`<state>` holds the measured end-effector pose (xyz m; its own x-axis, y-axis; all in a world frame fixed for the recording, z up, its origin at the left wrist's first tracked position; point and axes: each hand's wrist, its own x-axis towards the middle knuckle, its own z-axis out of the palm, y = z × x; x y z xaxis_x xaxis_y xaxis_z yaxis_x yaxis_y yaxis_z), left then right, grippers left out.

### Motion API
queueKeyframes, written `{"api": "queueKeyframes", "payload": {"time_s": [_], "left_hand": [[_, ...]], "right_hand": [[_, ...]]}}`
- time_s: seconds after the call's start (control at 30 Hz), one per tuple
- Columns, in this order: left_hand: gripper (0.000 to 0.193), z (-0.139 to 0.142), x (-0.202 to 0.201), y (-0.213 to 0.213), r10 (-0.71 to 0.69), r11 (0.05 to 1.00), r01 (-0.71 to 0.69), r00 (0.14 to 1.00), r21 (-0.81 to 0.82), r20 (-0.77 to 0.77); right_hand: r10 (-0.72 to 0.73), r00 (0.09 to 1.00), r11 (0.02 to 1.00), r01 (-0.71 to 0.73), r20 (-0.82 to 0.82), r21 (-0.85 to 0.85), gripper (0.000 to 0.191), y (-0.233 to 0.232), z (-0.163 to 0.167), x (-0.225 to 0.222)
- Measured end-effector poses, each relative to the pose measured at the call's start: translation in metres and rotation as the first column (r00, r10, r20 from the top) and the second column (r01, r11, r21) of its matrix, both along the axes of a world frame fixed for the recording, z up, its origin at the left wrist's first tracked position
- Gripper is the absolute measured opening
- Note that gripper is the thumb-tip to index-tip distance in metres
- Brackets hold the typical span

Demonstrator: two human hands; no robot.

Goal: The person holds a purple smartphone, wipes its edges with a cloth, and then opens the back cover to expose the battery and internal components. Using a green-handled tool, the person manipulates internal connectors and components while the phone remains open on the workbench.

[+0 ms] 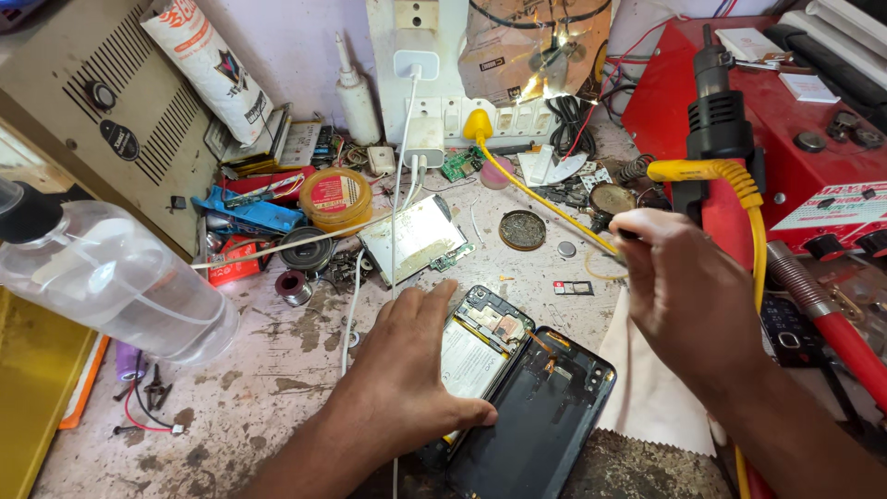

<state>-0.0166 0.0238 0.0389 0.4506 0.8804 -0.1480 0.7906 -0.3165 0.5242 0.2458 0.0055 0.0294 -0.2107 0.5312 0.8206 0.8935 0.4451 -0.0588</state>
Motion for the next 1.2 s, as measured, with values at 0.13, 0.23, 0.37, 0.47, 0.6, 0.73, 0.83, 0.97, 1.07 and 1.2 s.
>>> {"api": "queueKeyframes", "payload": {"time_s": [0.13,0.23,0.37,0.47,0.6,0.73,0.83,0.97,1.07,1.2], "left_hand": [[0.137,-0.003,0.0,0.002,-0.007,0.998,0.002,0.997,0.061,0.073],[0.137,-0.004,-0.002,0.005,-0.039,0.998,0.034,0.995,0.058,0.089],[0.138,-0.004,-0.006,0.006,-0.099,0.995,0.1,0.987,0.001,0.128],[0.137,-0.005,-0.008,0.007,-0.136,0.991,0.132,0.974,0.032,0.18],[0.135,-0.004,-0.01,0.01,-0.168,0.986,0.157,0.953,0.064,0.251],[0.141,-0.003,-0.011,0.012,-0.104,0.992,0.116,0.968,-0.038,0.229],[0.14,-0.003,-0.011,0.011,-0.144,0.989,0.148,0.963,-0.001,0.229],[0.14,-0.004,-0.011,0.011,-0.153,0.988,0.154,0.96,0.016,0.234],[0.138,-0.006,-0.011,0.011,-0.161,0.987,0.16,0.955,0.022,0.248],[0.137,-0.007,-0.012,0.011,-0.167,0.986,0.165,0.953,0.029,0.251]], "right_hand": [[0.26,0.712,0.898,-0.426,-0.652,-0.107,0.027,-0.008,-0.007,-0.009],[0.275,0.556,0.837,-0.54,-0.784,-0.089,0.033,-0.013,-0.01,-0.014],[0.255,0.548,0.791,-0.592,-0.797,-0.154,0.042,-0.019,-0.013,-0.025],[0.241,0.683,0.814,-0.529,-0.69,-0.239,0.043,-0.027,-0.013,-0.029],[0.244,0.829,0.884,-0.403,-0.504,-0.235,0.033,-0.03,-0.01,-0.033],[0.193,0.854,0.895,-0.354,-0.483,-0.27,0.033,-0.028,-0.008,-0.035],[0.184,0.878,0.899,-0.332,-0.442,-0.286,0.034,-0.027,-0.007,-0.037],[0.208,0.87,0.891,-0.357,-0.448,-0.28,0.033,-0.027,-0.008,-0.039],[0.199,0.871,0.891,-0.352,-0.449,-0.286,0.033,-0.027,-0.009,-0.039],[0.213,0.871,0.888,-0.362,-0.442,-0.285,0.032,-0.027,-0.008,-0.038]]}}
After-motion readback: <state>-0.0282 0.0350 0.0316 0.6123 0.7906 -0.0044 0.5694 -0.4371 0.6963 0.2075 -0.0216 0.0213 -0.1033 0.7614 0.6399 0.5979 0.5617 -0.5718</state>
